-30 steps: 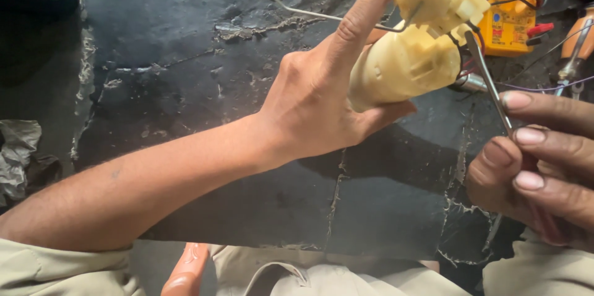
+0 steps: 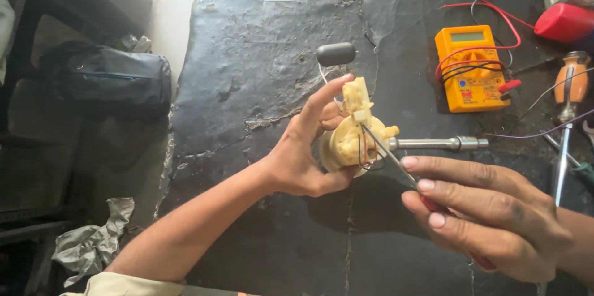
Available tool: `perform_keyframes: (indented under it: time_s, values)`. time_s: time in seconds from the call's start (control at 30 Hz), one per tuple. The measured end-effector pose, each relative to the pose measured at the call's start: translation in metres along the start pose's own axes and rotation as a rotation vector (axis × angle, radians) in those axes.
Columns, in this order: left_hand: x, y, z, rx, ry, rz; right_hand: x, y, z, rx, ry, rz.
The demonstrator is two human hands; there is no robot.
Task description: Repair or assemble a motorcycle fuel pump assembly on a workbench.
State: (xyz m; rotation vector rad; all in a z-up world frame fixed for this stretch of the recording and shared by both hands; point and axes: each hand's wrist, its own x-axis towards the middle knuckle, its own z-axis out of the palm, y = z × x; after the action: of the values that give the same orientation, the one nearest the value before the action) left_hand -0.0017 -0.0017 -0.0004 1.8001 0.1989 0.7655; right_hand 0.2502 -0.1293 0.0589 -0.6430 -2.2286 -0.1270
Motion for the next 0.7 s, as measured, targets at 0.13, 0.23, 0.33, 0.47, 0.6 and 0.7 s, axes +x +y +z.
perform_keyframes:
  time_s: [0.13,0.23,0.33,0.47,0.6,0.7]
  values:
    - [0.0,-0.002,0.001,0.088,0.017,0.067,-0.004,0.0,0.002,-0.04,0.012,-0.018]
    - [0.0,-0.002,0.001,0.087,0.023,0.031,-0.001,-0.001,0.004,-0.054,0.014,-0.008]
    - [0.0,-0.001,0.001,0.062,0.032,0.027,-0.001,0.001,0.008,-0.062,0.033,0.013]
    - [0.001,-0.003,0.001,0.083,0.034,0.02,0.005,0.0,0.009,-0.085,0.071,0.023]
    - [-0.001,-0.005,0.005,0.086,0.024,-0.002,0.001,-0.009,-0.001,-0.026,0.106,0.091]
    - [-0.001,-0.005,0.008,0.102,0.052,0.009,0.002,-0.026,-0.002,-0.046,0.123,0.116]
